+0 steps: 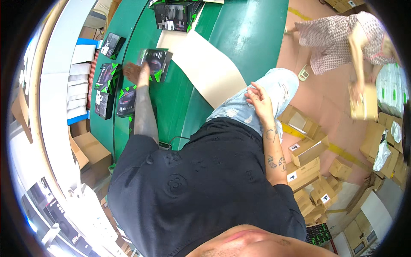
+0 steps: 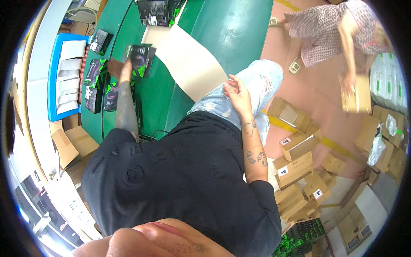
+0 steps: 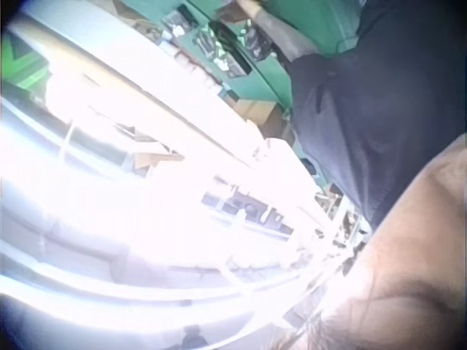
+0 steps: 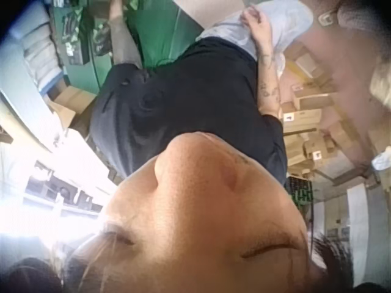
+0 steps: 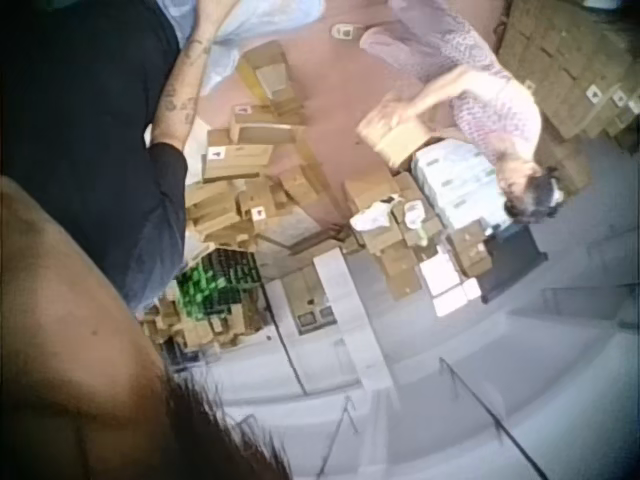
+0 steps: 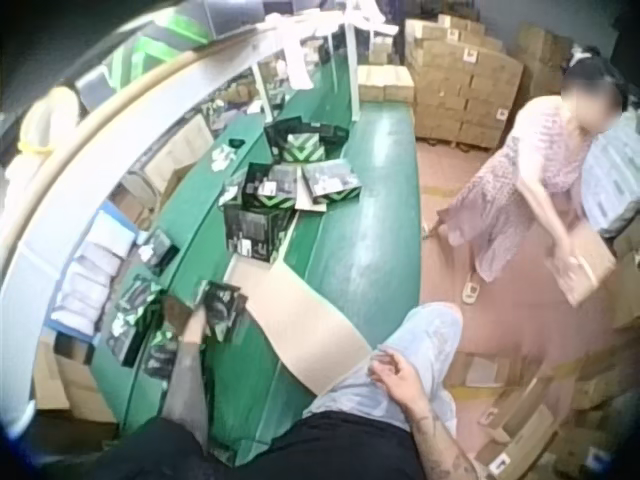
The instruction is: Inspecting and sorting retail boxes for wireless gaming mice on an assembly line.
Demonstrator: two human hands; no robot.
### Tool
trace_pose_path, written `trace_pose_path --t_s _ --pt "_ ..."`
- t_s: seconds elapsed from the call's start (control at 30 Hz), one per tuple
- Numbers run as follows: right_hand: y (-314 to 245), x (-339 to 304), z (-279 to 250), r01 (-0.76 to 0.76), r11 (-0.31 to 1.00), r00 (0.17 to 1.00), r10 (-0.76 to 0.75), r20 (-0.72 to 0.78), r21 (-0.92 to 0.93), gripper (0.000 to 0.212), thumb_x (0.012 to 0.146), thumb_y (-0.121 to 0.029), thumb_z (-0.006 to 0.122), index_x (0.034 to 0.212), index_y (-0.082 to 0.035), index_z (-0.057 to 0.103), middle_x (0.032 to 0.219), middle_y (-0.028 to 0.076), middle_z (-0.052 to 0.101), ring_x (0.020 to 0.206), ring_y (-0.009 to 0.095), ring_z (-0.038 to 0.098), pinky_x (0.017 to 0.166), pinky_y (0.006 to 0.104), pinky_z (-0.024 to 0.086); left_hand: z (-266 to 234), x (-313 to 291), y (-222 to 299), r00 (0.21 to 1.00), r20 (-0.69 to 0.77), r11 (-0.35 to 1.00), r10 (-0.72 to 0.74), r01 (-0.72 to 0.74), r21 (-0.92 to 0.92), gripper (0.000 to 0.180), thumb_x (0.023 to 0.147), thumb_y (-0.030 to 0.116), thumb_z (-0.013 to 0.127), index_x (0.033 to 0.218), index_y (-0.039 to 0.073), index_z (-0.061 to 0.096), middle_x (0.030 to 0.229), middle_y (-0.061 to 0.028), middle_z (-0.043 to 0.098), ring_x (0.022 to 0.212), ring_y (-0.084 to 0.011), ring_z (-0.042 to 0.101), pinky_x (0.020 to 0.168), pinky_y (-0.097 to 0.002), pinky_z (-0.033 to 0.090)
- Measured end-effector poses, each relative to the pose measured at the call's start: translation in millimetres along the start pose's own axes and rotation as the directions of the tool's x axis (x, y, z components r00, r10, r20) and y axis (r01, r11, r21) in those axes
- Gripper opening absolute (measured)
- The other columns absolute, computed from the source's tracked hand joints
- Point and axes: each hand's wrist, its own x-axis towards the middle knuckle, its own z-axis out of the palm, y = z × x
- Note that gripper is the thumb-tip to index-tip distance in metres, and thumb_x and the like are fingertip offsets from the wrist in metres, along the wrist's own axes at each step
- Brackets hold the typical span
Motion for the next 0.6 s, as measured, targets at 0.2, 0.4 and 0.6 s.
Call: trace_pose_path --t_s 0.2,0.4,0.6 --pt "10 -1 -7 0.035 0.999 0.999 -0.034 -0.033 0.025 0.039 0.085 -0.012 0.056 0.12 0.001 0.044 0.106 0.012 0.053 0.09 0.017 0.058 0.073 0.0255 0.049 74 -126 124 0.518 0.81 0.497 -0.274 0.798 -0.342 0.053 0.074 0.043 0.065 0.108 0.003 0.056 0.092 -0.0101 0.062 0.08 -0.0188 0.06 0.072 -0.0339 0.049" --pt "10 -10 -9 0.066 0.997 0.997 -0.064 -0.042 0.036 0.034 0.086 -0.01 0.054 0.117 0.002 0.046 0.104 0.012 0.054 0.086 0.017 0.059 0.072 0.0249 0.049 53 -108 165 0.974 0.19 0.549 -0.128 0.229 -0.804 0.043 0.073 0.006 0.066 0.112 -0.002 0.049 0.105 -0.0088 0.057 0.093 -0.0183 0.054 0.083 -0.0301 0.043" --pt "10 -12 -8 0.066 0.995 0.995 -0.059 -0.085 0.081 0.028 0.087 -0.009 0.051 0.113 0.002 0.048 0.097 0.011 0.057 0.08 0.015 0.059 0.069 0.0226 0.05 -107 8 129 0.975 0.17 0.647 0.14 0.04 -0.761 0.033 0.078 0.014 0.063 0.107 0.001 0.054 0.099 -0.0088 0.061 0.084 -0.0165 0.058 0.075 -0.0284 0.047"
